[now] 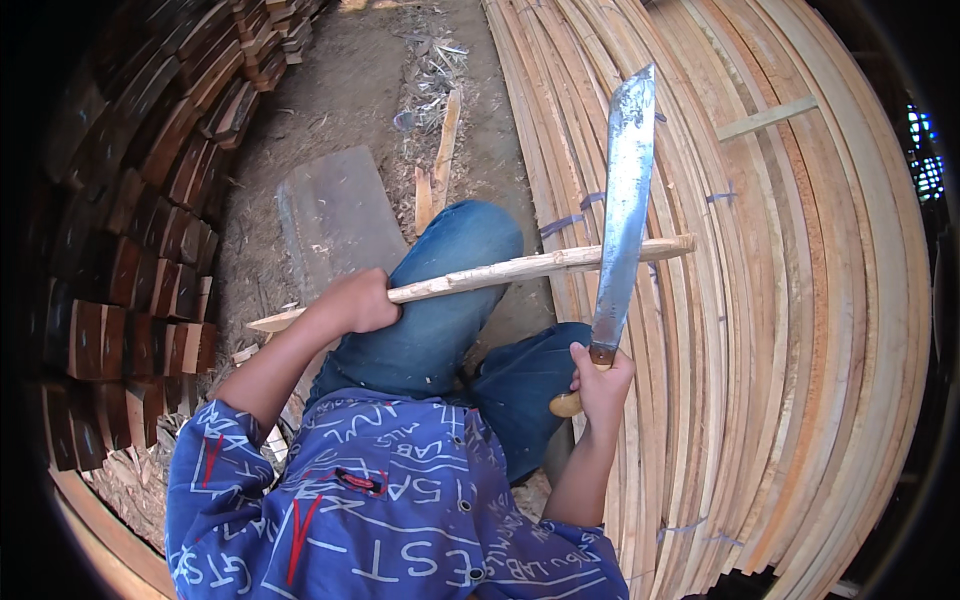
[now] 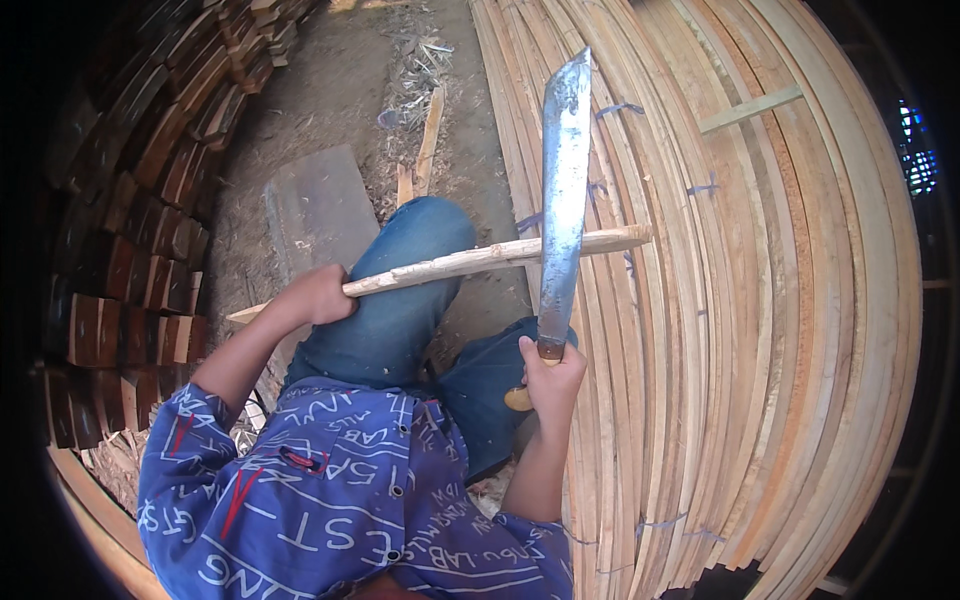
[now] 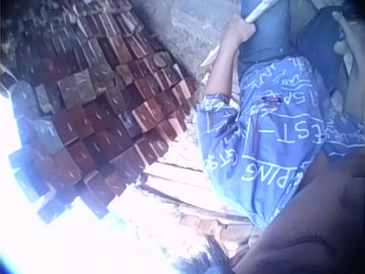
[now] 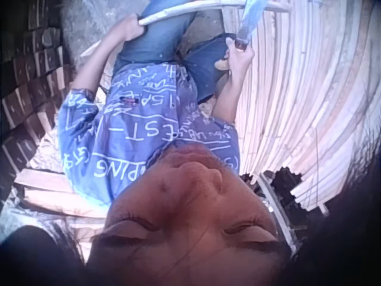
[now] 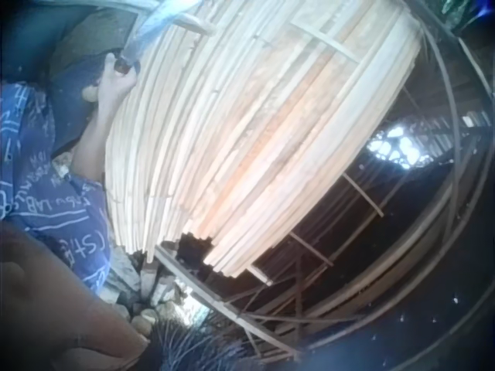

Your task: The person sits on the ground and uses a large knife to shave and shape a piece of wood held between their legs. They repeatedly strike the wood to remove thin shavings, refining its edges and surface.

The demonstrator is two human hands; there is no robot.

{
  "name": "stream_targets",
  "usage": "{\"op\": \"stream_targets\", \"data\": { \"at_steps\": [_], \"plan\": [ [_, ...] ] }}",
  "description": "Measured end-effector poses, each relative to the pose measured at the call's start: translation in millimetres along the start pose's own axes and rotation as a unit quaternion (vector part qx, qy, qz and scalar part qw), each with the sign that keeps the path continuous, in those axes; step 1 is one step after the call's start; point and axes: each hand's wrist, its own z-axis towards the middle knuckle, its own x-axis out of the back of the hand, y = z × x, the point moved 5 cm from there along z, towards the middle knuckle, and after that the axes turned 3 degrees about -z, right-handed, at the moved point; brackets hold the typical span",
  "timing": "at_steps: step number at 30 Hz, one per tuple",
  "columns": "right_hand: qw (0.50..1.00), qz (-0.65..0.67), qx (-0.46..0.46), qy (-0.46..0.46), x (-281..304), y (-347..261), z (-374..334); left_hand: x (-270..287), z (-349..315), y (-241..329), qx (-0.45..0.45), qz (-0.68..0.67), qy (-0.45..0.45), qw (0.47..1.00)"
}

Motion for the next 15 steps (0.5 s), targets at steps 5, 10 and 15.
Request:
{"op": "stream_targets", "data": {
  "at_steps": [5, 10, 15],
  "plan": [
    [0.998, 0.046, -0.03, 0.018, -15, 15, -2, 0, -1, 2, 0.012, 0.008, 0.0, 1.0],
    [0.999, -0.027, -0.025, 0.019, 9, 21, -5, 4, -4, 4, 0.005, 0.034, 0.017, 0.999],
    [0.993, 0.103, -0.024, 0.046, 6, 17, 0, -3, -2, 7, 0.017, 0.003, -0.011, 1.0]
  ]
}}
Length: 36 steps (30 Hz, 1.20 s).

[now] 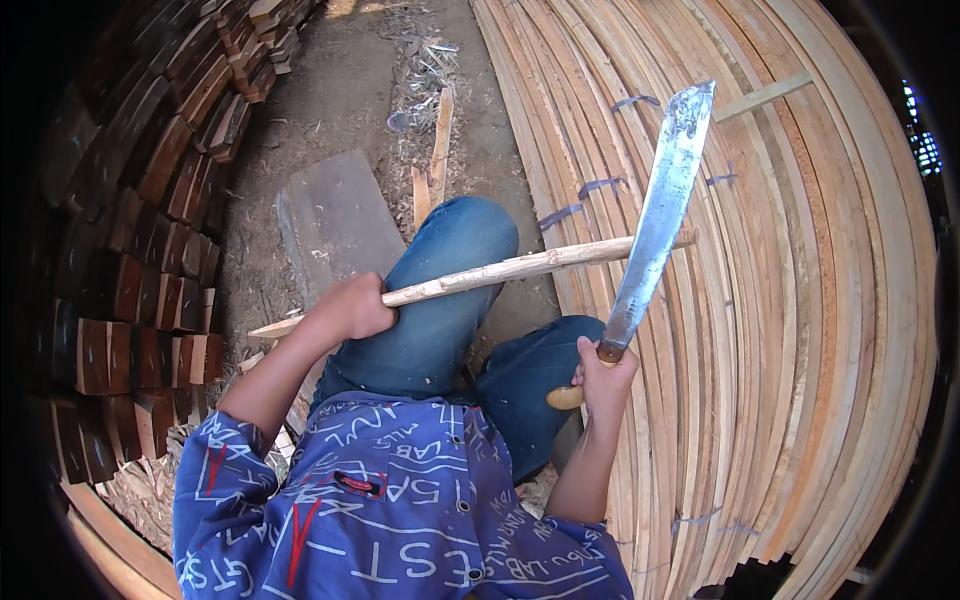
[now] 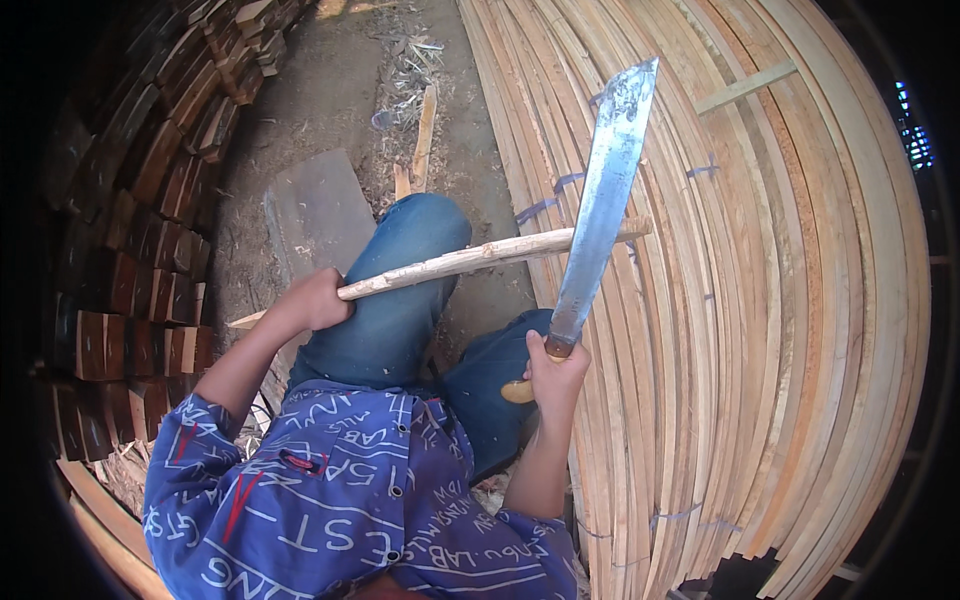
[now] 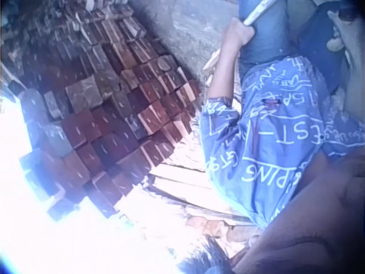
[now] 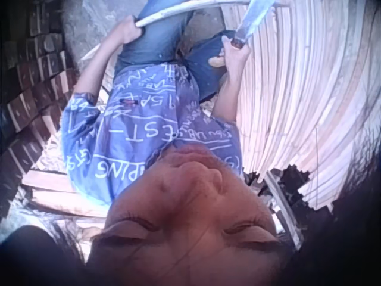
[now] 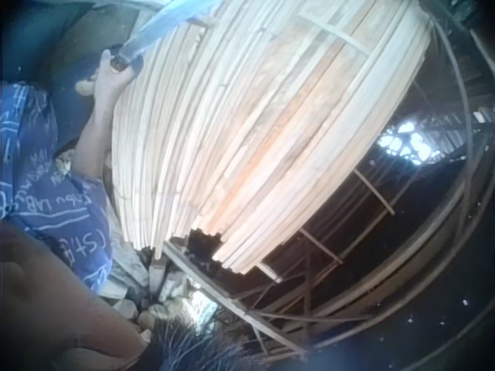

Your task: The person sits on the ground and uses a large knife to shave and shape a piece of wood held between their legs. They repeatedly strike the wood to remove thin shavings, refining its edges and surface.

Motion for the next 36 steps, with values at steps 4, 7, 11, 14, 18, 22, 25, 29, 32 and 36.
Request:
{"op": "stream_targets", "data": {
  "at_steps": [4, 7, 11, 14, 18, 22, 25, 29, 32, 36],
  "plan": [
    [0.969, -0.221, 0.094, -0.058, -17, 28, -8, -2, 6, -3, 0.0, 0.014, 0.006, 1.0],
    [0.978, -0.163, 0.12, -0.045, -14, 23, -16, -2, 3, -4, 0.001, 0.028, 0.02, 0.999],
    [0.999, -0.014, 0.028, -0.011, -7, 6, -8, -1, 9, -2, 0.01, 0.028, 0.003, 1.0],
    [0.999, -0.025, 0.018, -0.016, -21, 15, 1, -2, 14, -2, 0.0, 0.042, 0.017, 0.999],
    [0.996, -0.085, 0.007, -0.035, -31, 24, -4, 2, 12, 2, 0.001, 0.031, 0.01, 0.999],
    [0.999, -0.023, 0.013, -0.028, -14, 13, 2, 0, 14, 0, 0.001, 0.03, 0.01, 1.0],
    [1.0, 0.022, 0.004, -0.009, -22, 10, 8, -2, 15, -2, 0.012, 0.022, 0.016, 1.0],
    [0.993, -0.11, 0.036, -0.007, -31, 32, 7, 3, 15, 5, 0.005, 0.011, 0.012, 1.0],
    [0.994, -0.106, 0.031, -0.022, -23, 31, 6, 9, 9, 9, 0.009, 0.024, 0.008, 1.0],
    [0.998, 0.05, -0.028, -0.02, -21, 19, 4, 2, 16, -1, 0.017, 0.028, 0.011, 0.999]
  ]
}}
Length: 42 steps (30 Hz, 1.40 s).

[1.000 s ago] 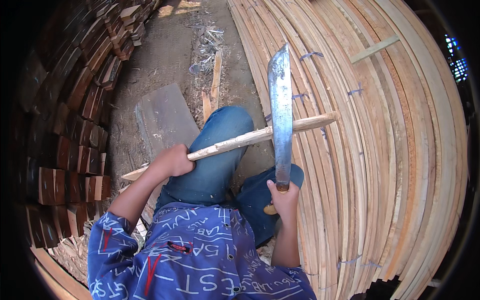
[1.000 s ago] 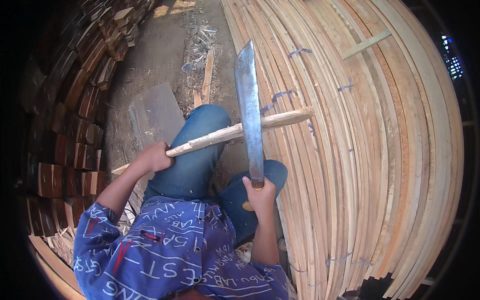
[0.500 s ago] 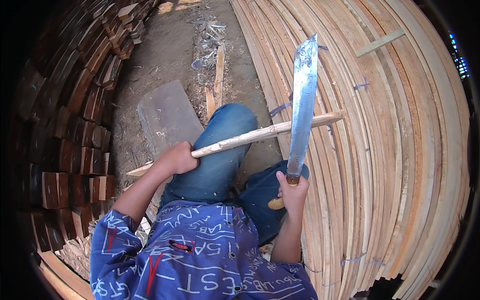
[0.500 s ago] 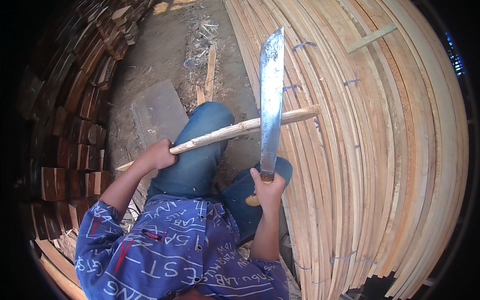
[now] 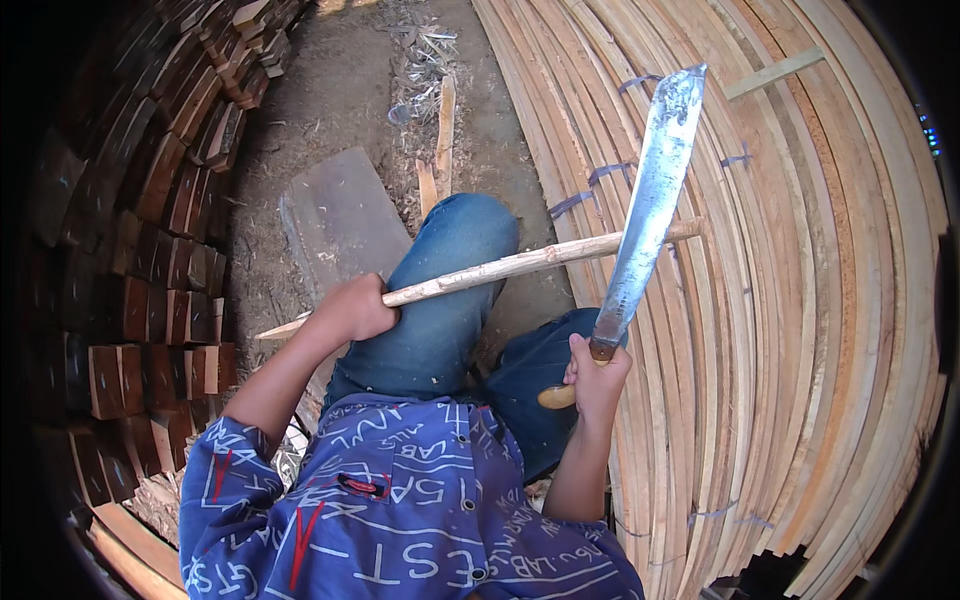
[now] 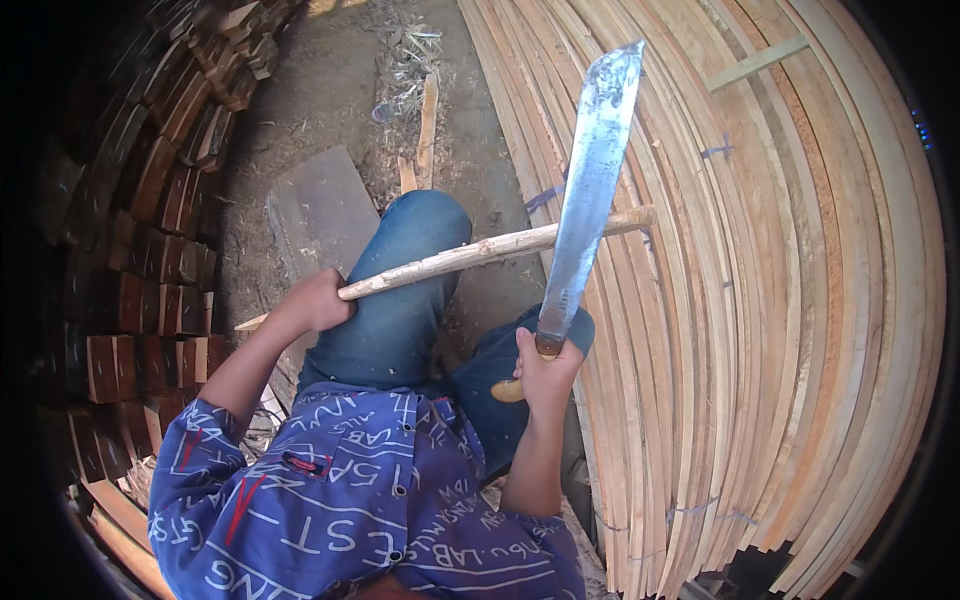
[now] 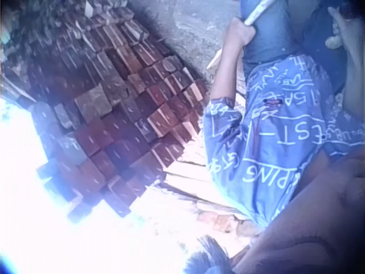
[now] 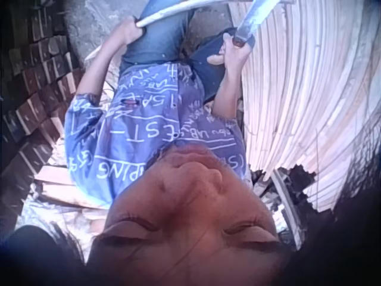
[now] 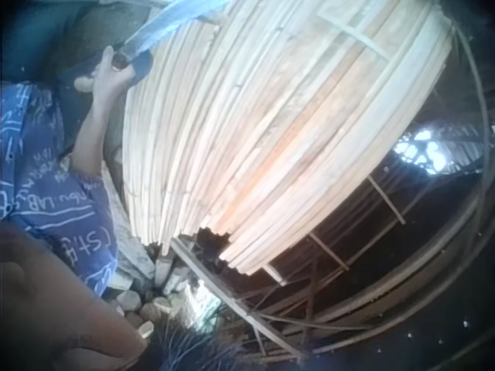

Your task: The person sits on the ground and uses a large knife to shave and shape a piece of wood held between their legs. They repeatedly strike the wood to remove thin shavings, refining its edges and surface.

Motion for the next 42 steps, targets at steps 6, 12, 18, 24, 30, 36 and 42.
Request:
{"op": "stream_targets", "data": {
  "at_steps": [6, 12, 18, 24, 30, 36, 42],
  "plan": [
    [0.972, -0.207, 0.106, -0.029, -5, 19, 0, -2, 7, -1, 0.002, -0.002, -0.019, 1.0],
    [0.998, -0.067, 0.003, -0.013, -4, 0, -11, -4, 6, 4, -0.002, 0.02, -0.016, 1.0],
    [0.973, -0.196, 0.119, -0.022, -27, 4, -14, -7, 10, 3, 0.001, 0.006, 0.005, 1.0],
    [0.95, -0.263, 0.119, -0.116, -38, 0, -21, -6, 13, 5, -0.006, 0.001, -0.022, 1.0],
    [0.991, -0.102, 0.06, -0.067, -19, -9, -14, -9, 16, -1, -0.011, -0.012, -0.044, 0.999],
    [0.959, -0.169, 0.227, 0.024, -11, -32, -12, -8, 18, 2, -0.039, -0.028, -0.002, 0.999],
    [0.893, -0.261, 0.36, 0.069, -28, -70, 1, -18, 5, 9, -0.038, 0.01, 0.055, 0.998]
  ]
}}
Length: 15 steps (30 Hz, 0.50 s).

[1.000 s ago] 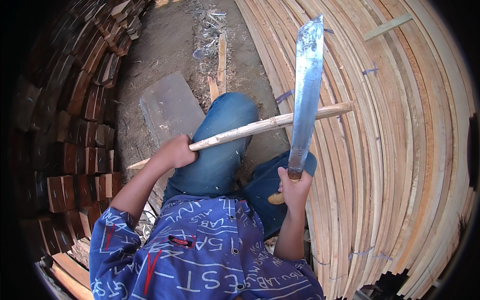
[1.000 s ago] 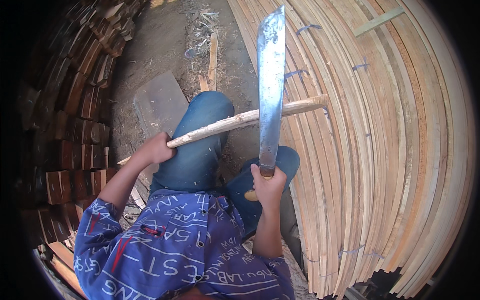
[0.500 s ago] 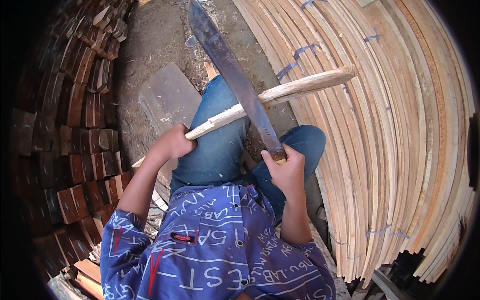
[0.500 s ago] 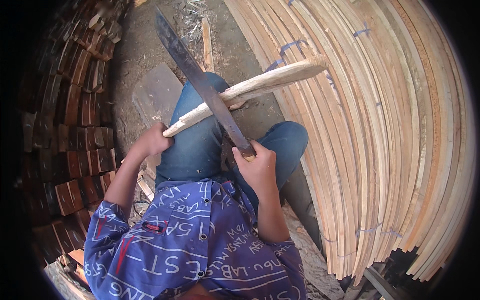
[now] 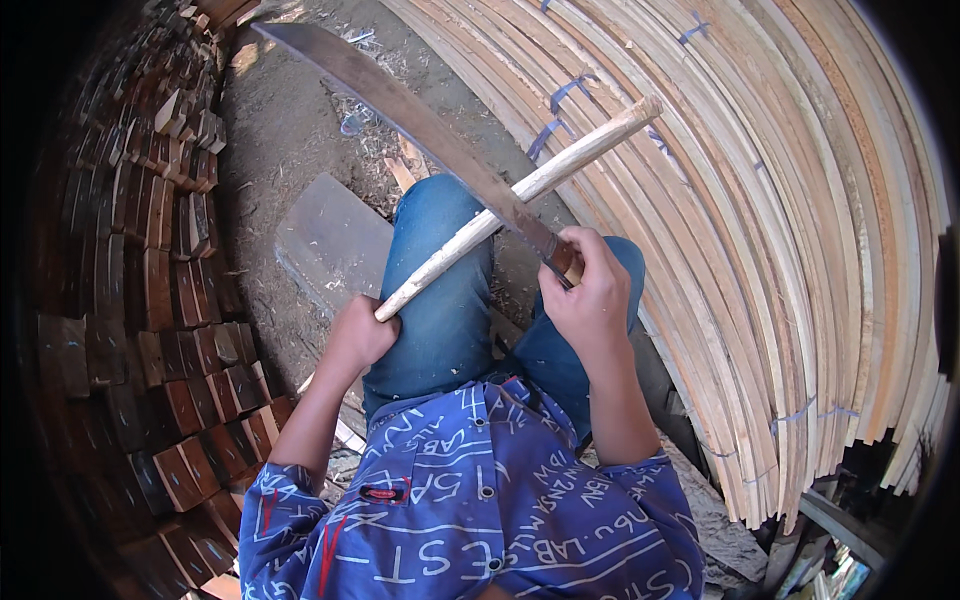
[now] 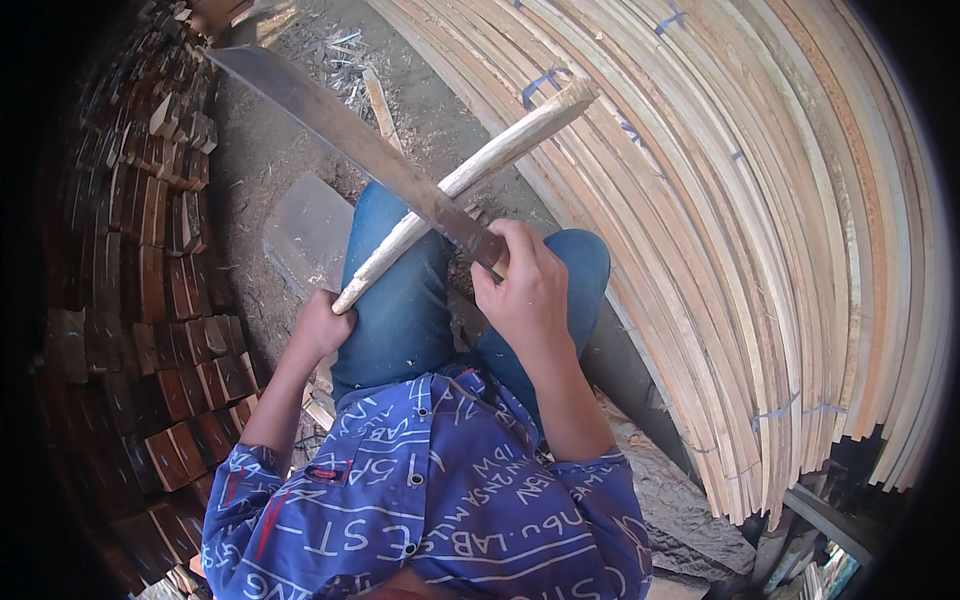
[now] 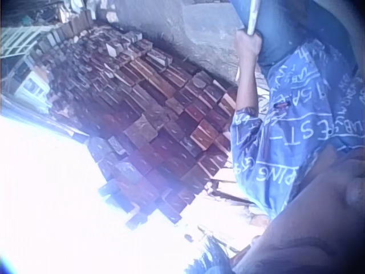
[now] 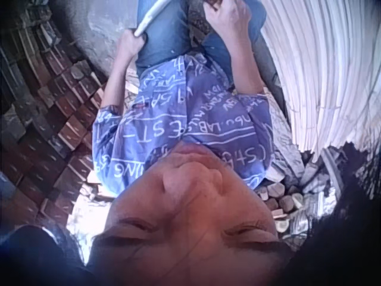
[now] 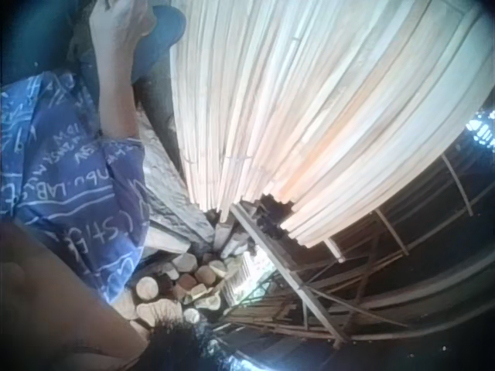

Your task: The person sits on the ground and uses a large knife to shave and shape a piece of wood held between their legs. They repeatedly strike the wood to remove thin shavings, refining its edges and surface.

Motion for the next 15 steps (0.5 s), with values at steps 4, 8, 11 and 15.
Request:
{"op": "stream_targets", "data": {
  "at_steps": [4, 8, 11, 15],
  "plan": [
    [0.996, -0.086, 0.007, -0.03, -5, 8, 14, -4, -3, -2, -0.044, -0.011, 0.022, 0.999],
    [0.99, -0.134, 0.05, -0.004, 5, 12, 21, -3, -7, -2, -0.076, -0.002, 0.01, 0.997],
    [0.983, -0.175, 0.058, 0.005, 18, 16, 26, -1, -6, -6, -0.098, -0.024, -0.007, 0.995],
    [0.976, -0.206, -0.009, 0.075, 50, 46, 35, -6, -4, -14, -0.108, -0.058, -0.029, 0.992]
  ]
}}
